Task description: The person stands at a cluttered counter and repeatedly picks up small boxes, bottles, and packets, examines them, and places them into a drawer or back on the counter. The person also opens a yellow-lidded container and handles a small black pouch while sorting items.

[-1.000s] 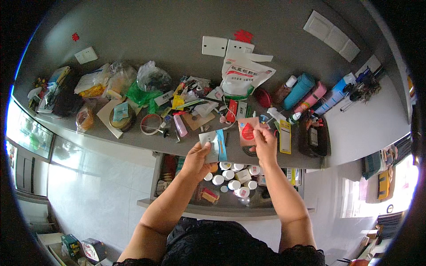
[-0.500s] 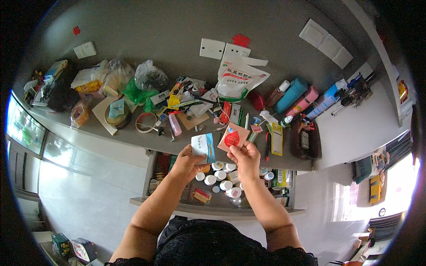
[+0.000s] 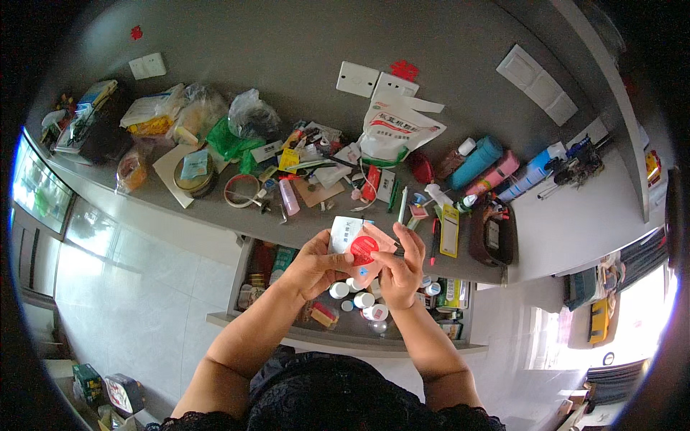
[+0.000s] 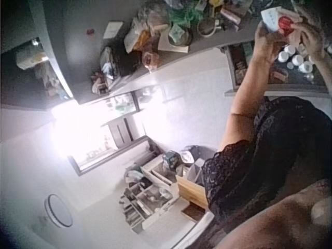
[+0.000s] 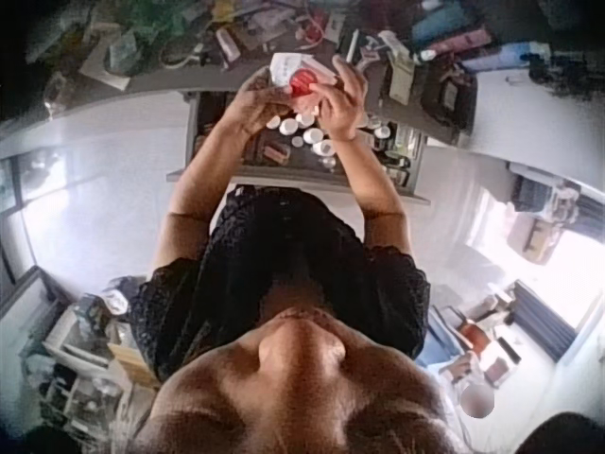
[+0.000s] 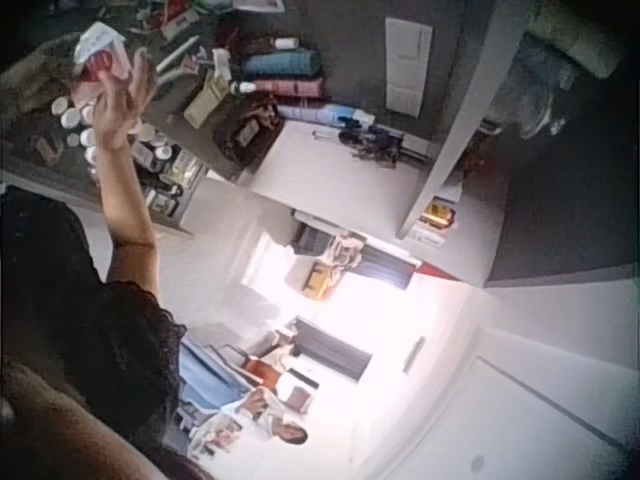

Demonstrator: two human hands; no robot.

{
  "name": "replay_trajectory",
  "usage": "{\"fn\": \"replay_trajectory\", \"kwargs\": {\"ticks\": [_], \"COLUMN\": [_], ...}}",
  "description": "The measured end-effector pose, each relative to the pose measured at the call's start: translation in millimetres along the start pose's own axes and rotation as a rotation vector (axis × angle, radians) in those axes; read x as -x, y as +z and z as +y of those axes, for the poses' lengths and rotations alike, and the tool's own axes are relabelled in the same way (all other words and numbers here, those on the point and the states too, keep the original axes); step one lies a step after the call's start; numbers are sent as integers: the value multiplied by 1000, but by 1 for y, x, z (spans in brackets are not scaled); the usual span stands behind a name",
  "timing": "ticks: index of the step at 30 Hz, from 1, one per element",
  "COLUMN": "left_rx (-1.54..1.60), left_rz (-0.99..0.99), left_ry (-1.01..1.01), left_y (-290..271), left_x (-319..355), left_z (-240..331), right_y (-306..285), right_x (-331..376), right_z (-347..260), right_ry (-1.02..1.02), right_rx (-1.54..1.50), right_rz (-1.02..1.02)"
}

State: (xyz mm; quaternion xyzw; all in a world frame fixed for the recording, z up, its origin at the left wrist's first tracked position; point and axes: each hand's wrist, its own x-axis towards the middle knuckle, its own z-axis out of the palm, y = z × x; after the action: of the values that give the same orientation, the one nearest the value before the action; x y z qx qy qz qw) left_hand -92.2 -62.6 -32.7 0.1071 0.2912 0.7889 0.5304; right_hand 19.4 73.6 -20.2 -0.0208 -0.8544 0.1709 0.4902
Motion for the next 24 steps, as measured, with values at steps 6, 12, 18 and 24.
{"fn": "replay_trajectory", "kwargs": {"ticks": [6,12,18,24], "left_rx": [-27,-171,-9,-12], "left_rz": [23,156,252,207], "left_ry": [73,97,297,216], "left_y": [10,10,3,-4], "left_x": [2,3,-10,-9], "left_z": [1,4,16,20], "right_y": [-1,-6,-16,1], "right_x": [2,-17,-21,7], "right_z": [1,-9,-29,-60], "right_ry": [136,955,1285,1399], "right_rx": [-63,-667,-929,-1107], "right_rz": [5,-33,-478,-427]}}
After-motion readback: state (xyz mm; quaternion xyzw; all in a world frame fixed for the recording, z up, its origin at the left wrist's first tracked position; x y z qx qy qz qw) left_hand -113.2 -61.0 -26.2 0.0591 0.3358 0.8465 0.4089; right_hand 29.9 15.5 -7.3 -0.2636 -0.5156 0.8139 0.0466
